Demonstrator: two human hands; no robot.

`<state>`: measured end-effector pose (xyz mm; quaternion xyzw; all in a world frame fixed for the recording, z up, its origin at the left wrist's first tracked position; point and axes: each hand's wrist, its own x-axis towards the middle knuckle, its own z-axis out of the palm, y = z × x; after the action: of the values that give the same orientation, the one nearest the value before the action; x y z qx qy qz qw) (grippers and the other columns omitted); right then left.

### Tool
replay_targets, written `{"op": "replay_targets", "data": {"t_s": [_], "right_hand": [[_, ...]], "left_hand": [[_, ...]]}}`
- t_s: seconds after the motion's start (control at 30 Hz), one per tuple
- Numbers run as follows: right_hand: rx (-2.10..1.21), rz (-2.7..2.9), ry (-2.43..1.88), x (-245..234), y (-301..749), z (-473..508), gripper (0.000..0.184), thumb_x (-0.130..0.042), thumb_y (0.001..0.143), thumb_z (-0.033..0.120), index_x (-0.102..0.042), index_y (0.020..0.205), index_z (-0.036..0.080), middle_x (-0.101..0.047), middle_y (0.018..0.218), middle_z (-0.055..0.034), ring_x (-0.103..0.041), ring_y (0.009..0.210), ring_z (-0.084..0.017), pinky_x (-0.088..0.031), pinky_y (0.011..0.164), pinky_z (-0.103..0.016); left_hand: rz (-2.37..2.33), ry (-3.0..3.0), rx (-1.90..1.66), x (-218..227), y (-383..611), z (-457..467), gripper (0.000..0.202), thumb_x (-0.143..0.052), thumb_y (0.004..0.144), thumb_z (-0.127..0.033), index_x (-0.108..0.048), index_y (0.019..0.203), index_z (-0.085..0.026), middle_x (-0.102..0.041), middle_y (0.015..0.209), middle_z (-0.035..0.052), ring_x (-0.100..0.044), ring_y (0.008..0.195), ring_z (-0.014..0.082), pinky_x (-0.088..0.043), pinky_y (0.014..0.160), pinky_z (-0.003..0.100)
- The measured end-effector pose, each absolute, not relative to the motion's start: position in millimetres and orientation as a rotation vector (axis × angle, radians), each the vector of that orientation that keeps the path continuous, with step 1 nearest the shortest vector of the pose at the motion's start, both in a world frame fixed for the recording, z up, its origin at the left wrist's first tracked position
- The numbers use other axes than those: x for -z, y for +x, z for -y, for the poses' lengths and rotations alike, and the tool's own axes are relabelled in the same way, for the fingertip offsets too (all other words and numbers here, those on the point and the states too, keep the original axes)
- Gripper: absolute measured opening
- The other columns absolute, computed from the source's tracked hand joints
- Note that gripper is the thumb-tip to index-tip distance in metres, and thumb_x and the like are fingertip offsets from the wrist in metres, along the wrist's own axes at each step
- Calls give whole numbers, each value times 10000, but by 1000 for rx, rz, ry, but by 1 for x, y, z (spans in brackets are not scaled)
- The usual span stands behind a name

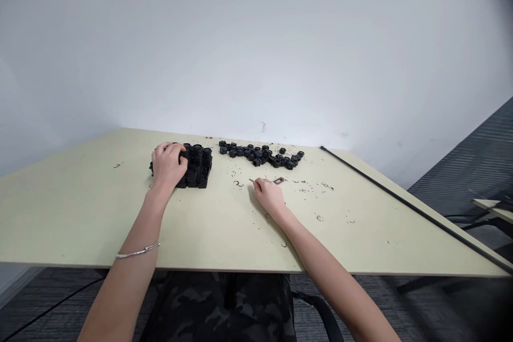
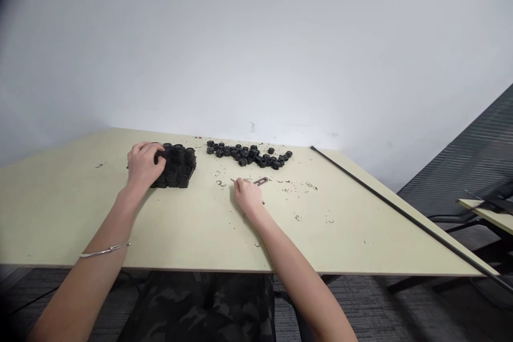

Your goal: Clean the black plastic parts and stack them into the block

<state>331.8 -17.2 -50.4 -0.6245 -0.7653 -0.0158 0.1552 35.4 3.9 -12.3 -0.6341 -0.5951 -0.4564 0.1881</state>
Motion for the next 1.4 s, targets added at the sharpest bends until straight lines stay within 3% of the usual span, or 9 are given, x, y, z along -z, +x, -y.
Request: {"op": "replay_targets", "data": {"t_s": [0.37,0.7,0.97,1.13,1.27,1.4], "right_hand": [[88,2124,-1859,47,343,8,333,-296,957,313,-608,1003,209,-655,972,-66,-590,808,-167,-317,610,-252],[193,1874,-1843,48,368,-5,387,-250,944,198,-523,1219,202,-629,1096,-85,-588,893,-185,-373,693,-260],[217,1791,-1934,56,384,-26,416,-264,902,130,-544,1198,210,-592,1059,-86,-553,907,-181,-371,655,-247],[151,1771,-1951,59,406,-61,443,-359,847,151,-541,1249,195,-518,1181,-108,-463,1072,-229,-398,761,-265],[110,1874,-1915,52,418,-88,512,-381,783,109,-539,1265,172,-501,1221,-100,-454,1093,-223,-350,906,-269],[70,1991,-1938,43,423,-106,510,-428,733,107,-601,1202,203,-499,1258,-89,-427,1122,-249,-323,923,-284]], "left_hand": [[1687,-1788,1409,7,42,1,367,-439,598,-18,-540,893,-212,-578,1084,98,-439,1147,303,-320,1000,496],[1587,-1600,1492,4,55,10,419,-456,612,-25,-549,980,-203,-458,1277,117,-275,1298,323,-181,1075,550],[1577,-1669,1422,9,76,13,406,-474,648,-42,-565,1012,-197,-354,1378,142,-207,1322,349,-89,1053,598],[1485,-1634,1345,14,77,10,381,-461,697,-51,-578,1034,-185,-380,1356,151,-237,1303,341,-114,1051,578],[1459,-1622,1323,15,78,10,360,-452,725,-60,-593,1037,-173,-399,1339,162,-259,1289,332,-129,1055,562],[1459,-1620,1323,14,80,11,360,-455,731,-62,-605,1037,-178,-407,1336,163,-275,1282,336,-147,1047,566]]}}
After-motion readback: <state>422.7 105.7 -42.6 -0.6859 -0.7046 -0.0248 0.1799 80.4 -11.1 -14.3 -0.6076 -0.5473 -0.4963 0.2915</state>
